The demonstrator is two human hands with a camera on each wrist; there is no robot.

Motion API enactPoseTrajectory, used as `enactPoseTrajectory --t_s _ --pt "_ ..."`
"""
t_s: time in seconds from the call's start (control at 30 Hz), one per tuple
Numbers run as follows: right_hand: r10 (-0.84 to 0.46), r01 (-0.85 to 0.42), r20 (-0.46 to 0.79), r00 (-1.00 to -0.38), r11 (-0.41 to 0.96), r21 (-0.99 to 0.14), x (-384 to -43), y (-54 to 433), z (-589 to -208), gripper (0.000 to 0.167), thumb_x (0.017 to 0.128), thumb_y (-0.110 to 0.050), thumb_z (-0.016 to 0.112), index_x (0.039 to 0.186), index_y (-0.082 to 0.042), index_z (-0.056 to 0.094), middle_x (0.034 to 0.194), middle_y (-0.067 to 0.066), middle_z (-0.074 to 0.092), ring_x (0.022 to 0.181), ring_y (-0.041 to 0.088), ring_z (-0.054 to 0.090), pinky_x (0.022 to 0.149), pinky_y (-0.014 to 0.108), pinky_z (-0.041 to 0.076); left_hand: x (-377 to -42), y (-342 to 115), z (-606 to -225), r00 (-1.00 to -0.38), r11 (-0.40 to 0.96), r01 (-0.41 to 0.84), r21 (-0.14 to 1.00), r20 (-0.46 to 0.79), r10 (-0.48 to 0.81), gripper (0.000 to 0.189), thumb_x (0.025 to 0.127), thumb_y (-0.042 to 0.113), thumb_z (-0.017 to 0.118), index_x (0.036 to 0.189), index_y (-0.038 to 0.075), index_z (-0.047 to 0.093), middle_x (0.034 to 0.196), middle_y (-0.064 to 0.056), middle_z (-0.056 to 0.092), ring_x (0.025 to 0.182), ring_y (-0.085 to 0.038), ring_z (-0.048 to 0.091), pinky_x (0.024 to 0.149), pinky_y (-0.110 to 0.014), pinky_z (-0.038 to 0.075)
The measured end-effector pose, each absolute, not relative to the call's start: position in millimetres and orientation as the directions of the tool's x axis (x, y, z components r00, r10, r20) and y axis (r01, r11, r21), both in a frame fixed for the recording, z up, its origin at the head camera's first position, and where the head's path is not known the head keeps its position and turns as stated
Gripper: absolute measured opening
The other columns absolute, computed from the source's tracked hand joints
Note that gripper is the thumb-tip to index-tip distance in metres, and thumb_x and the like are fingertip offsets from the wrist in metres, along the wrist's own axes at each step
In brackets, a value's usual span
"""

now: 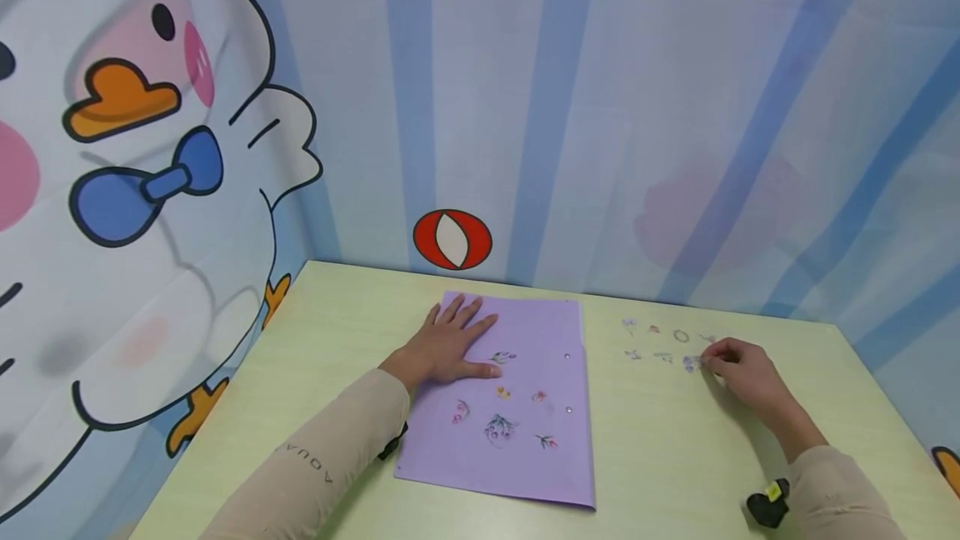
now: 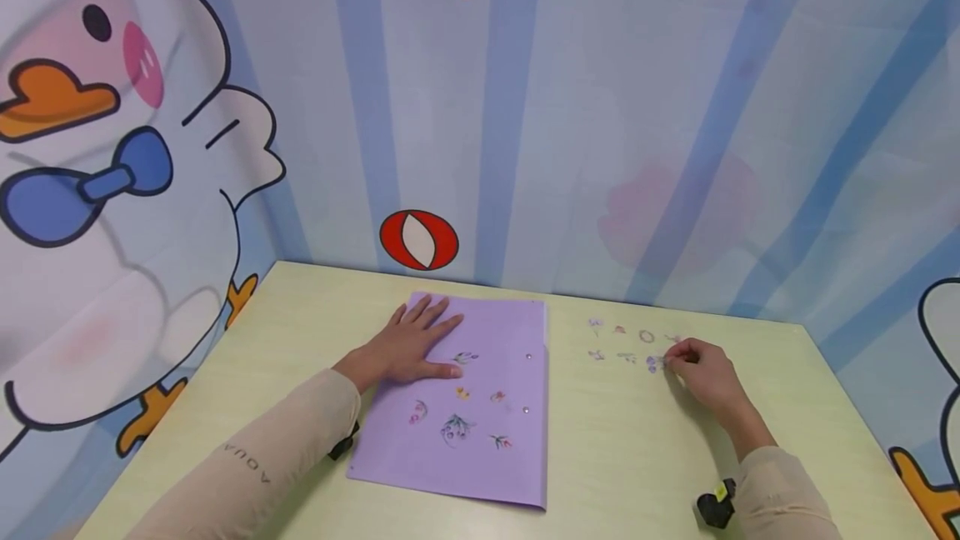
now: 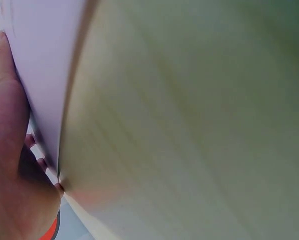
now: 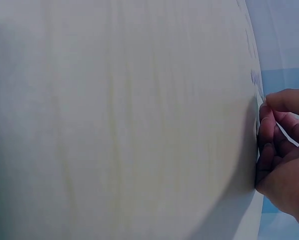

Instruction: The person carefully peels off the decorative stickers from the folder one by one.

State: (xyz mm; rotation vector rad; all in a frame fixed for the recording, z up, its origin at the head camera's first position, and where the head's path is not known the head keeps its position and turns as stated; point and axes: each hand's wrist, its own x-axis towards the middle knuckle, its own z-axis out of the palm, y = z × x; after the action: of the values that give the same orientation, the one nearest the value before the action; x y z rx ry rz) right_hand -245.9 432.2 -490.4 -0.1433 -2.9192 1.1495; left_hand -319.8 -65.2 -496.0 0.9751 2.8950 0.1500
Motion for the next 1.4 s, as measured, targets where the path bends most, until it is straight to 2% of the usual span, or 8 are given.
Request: enactPoseTrajectory --t_s 0.4,0.87,1.07,1.2,1.4 --pt "0.118 0.111 -0.037 -0.992 0.716 -0.690 -245 432 -492 0.026 0.106 -0.019 0.064 0.115 0.005 0.064 0.105 0.014 0.064 0.088 0.024 0.051 0.065 0.029 0.043 -320 -66 -497 -0.791 0.789 0.602 0.128 -0.040 0.610 0.098 0.093 0.081 0.053 0.170 0.026 0.027 0.177 -0.011 0.015 0.163 -0.041 0.007 0.126 -0.067 0.012" --pt "0.133 0.121 -0.038 -0.990 0.704 -0.700 -242 428 -489 0.030 0.109 -0.023 0.058 0.116 0.006 0.063 0.105 0.014 0.064 0.087 0.022 0.053 0.066 0.030 0.045 -319 -65 -496 -0.794 0.795 0.598 0.102 -0.058 0.605 0.099 0.093 0.083 0.049 0.171 0.027 0.024 0.178 -0.011 0.013 0.163 -0.040 0.006 0.126 -0.066 0.013" --pt "0.130 0.111 -0.025 -0.991 0.709 -0.696 -243 421 -487 0.033 0.110 -0.026 0.057 0.118 0.006 0.063 0.105 0.015 0.064 0.085 0.022 0.052 0.064 0.031 0.045 -318 -75 -488 -0.802 0.794 0.587 0.158 -0.023 0.597 0.096 0.094 0.083 0.050 0.169 0.027 0.030 0.177 -0.010 0.016 0.163 -0.041 0.008 0.125 -0.069 0.014" --pt "0.139 0.107 -0.012 -0.990 0.707 -0.699 -242 420 -486 0.036 0.110 -0.028 0.057 0.120 0.006 0.063 0.106 0.015 0.063 0.085 0.022 0.051 0.064 0.030 0.045 -318 -88 -484 -0.813 0.798 0.573 0.189 0.003 0.583 0.097 0.094 0.085 0.045 0.169 0.026 0.030 0.177 -0.009 0.016 0.163 -0.040 0.007 0.127 -0.065 0.010" --pt "0.193 0.110 0.048 -0.980 0.728 -0.677 -239 416 -493 0.034 0.109 -0.027 0.059 0.118 0.006 0.065 0.107 0.015 0.065 0.088 0.021 0.053 0.065 0.027 0.044 -314 -104 -491 -0.824 0.815 0.551 0.180 -0.037 0.565 0.099 0.094 0.085 0.044 0.170 0.024 0.026 0.178 -0.011 0.013 0.163 -0.040 0.005 0.129 -0.060 0.011"
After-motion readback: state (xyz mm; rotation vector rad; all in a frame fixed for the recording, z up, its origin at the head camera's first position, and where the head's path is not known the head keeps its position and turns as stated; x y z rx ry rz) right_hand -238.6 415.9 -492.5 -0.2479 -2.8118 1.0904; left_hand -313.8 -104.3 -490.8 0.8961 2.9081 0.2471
